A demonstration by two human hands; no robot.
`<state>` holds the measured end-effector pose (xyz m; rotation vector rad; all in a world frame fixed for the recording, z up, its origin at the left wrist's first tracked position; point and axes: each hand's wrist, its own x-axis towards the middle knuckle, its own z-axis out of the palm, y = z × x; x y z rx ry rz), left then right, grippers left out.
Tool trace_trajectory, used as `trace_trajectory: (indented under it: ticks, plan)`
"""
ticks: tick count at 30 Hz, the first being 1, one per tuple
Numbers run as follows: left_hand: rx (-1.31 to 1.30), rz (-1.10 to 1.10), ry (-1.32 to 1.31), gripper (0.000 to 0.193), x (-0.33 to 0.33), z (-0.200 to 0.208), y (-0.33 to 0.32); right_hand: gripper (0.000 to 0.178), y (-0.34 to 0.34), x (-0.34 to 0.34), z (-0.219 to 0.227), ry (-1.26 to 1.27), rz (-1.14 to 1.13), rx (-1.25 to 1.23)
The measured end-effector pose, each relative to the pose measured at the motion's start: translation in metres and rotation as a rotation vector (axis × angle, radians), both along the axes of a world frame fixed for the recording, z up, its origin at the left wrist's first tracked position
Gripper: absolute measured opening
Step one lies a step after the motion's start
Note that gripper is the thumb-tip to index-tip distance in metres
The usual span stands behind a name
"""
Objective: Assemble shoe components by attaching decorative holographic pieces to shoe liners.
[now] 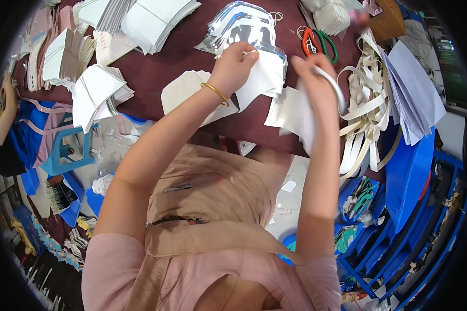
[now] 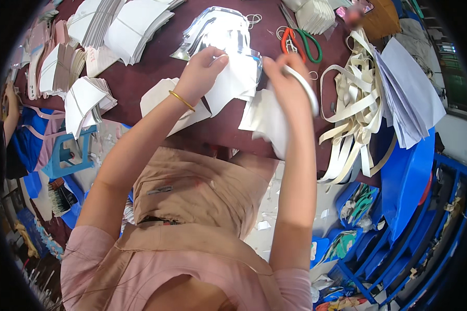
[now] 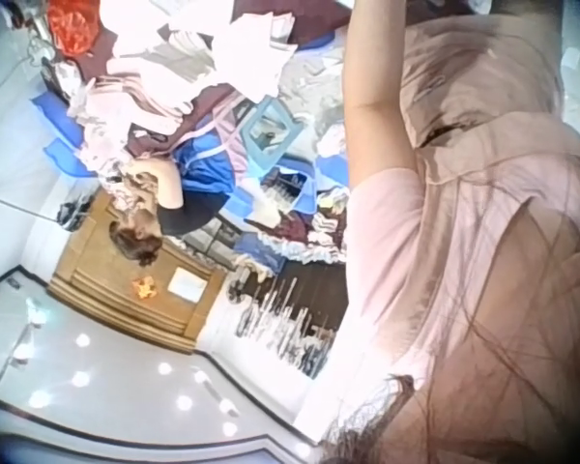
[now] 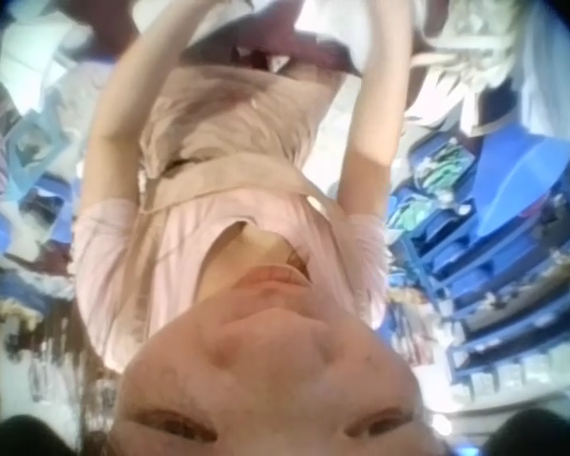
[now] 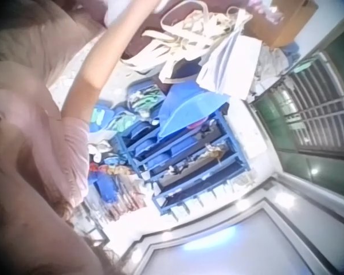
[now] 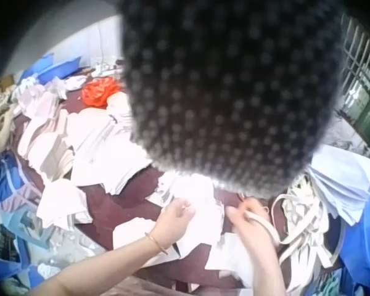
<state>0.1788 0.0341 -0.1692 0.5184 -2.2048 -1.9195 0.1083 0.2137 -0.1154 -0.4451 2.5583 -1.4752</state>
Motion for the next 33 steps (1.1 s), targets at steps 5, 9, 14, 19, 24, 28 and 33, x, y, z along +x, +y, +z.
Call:
trace_trajectory:
  ticks: [5,9,14,19,24,28,33]
  plan:
    - [-0.302,-0.094,0.284,0.010,0.033,0.036,0.019,0.032,-0.030,-0.023,-0.022,-0.089,0.177,0.478]
    - [-0.240,-0.261,0.328,0.008,0.096,0.085,0.033,0.035,-0.029,-0.018,-0.021,-0.194,0.093,0.592]
    - [-0.388,-0.388,0.020,0.014,0.092,0.070,-0.040,0.034,-0.024,-0.014,-0.012,-0.163,0.101,0.598]
    - [-0.672,-0.260,0.305,0.029,0.036,0.046,-0.029,0.035,-0.024,-0.011,-0.017,-0.065,0.089,0.582]
    - [-1.071,-0.406,0.193,0.044,-0.019,0.014,-0.008,0.033,-0.016,0.013,-0.002,0.148,0.050,0.447]
    - [-0.974,-0.460,0.033,0.034,-0.025,0.029,-0.009,0.032,0.014,0.040,0.029,0.018,0.021,0.296]
    - [-0.804,-0.421,0.169,0.023,-0.028,0.017,-0.017,0.028,0.000,0.065,0.017,-0.006,0.250,0.119]
